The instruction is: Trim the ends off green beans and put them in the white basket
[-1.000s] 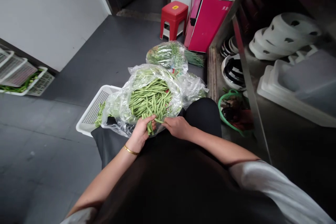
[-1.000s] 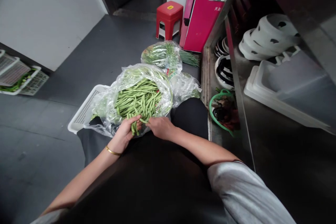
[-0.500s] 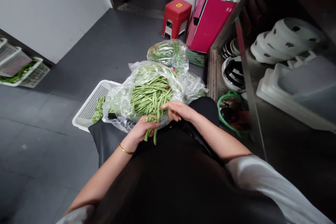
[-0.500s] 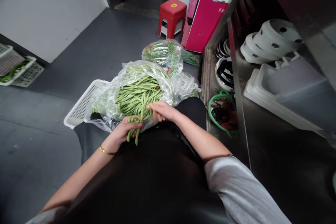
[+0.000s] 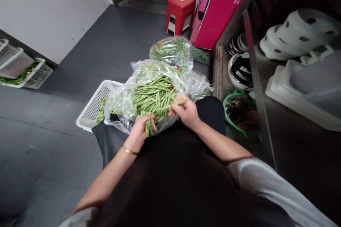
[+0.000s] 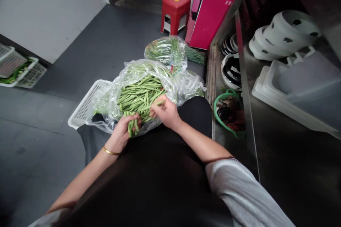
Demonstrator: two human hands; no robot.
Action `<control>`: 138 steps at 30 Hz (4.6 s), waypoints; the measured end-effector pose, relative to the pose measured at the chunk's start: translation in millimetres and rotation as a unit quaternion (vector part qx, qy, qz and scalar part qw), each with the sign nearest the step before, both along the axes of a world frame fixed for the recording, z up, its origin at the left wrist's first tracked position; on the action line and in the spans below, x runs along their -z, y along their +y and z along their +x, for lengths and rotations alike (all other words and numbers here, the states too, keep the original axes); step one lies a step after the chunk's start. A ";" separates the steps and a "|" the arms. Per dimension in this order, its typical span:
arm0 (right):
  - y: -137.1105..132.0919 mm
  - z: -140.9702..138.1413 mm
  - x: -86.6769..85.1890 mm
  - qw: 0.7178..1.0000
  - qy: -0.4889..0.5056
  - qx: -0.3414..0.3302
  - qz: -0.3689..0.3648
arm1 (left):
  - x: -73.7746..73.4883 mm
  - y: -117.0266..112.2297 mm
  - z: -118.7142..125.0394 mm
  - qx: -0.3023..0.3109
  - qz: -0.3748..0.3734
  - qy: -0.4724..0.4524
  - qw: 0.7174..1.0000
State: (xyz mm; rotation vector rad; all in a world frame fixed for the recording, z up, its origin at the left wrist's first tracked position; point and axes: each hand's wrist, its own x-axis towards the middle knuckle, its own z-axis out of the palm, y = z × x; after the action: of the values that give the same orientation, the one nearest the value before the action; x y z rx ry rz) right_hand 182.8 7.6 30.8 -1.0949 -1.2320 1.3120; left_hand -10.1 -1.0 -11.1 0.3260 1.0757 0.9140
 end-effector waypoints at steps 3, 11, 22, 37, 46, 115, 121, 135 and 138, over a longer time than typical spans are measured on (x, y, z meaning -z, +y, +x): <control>-16.2 -2.6 -5.6 0.997 -0.028 -0.077 -0.005 | 4.6 7.3 -0.7 -0.043 -0.076 -0.004 0.996; 9.1 -10.6 26.5 0.973 0.024 -0.147 -0.175 | -20.7 -4.7 10.8 0.140 0.046 -0.057 0.987; -19.5 -26.5 19.2 0.943 -0.247 -0.169 0.148 | -10.4 -2.9 11.3 -0.052 0.038 0.039 0.997; 8.6 17.6 14.6 0.816 -0.370 -0.409 0.172 | -17.4 -13.4 7.8 0.220 0.107 0.098 0.965; -0.6 -3.4 34.0 0.971 -0.201 -0.129 -0.029 | -20.4 -13.9 23.1 0.081 0.059 0.004 0.995; -10.3 -6.7 0.0 0.995 -0.019 -0.080 -0.057 | -7.6 3.2 0.4 -0.031 -0.006 0.029 0.999; -5.8 -7.4 36.6 0.926 0.131 -0.203 -0.290 | -8.5 0.0 -1.6 0.105 0.064 0.011 0.992; -12.6 -9.9 19.9 0.956 -0.243 -0.158 0.046 | -20.5 -15.3 16.7 -0.027 0.092 0.067 0.993; -10.6 -13.6 19.6 0.956 -0.100 -0.236 -0.142 | -21.8 -12.5 13.2 -0.058 0.101 0.071 0.991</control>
State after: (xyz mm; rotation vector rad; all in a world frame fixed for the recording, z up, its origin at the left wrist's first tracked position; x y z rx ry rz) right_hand 169.2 -3.0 11.2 -1.2006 -1.5551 1.8200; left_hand 3.1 -13.5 10.7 0.5062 1.1445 1.1211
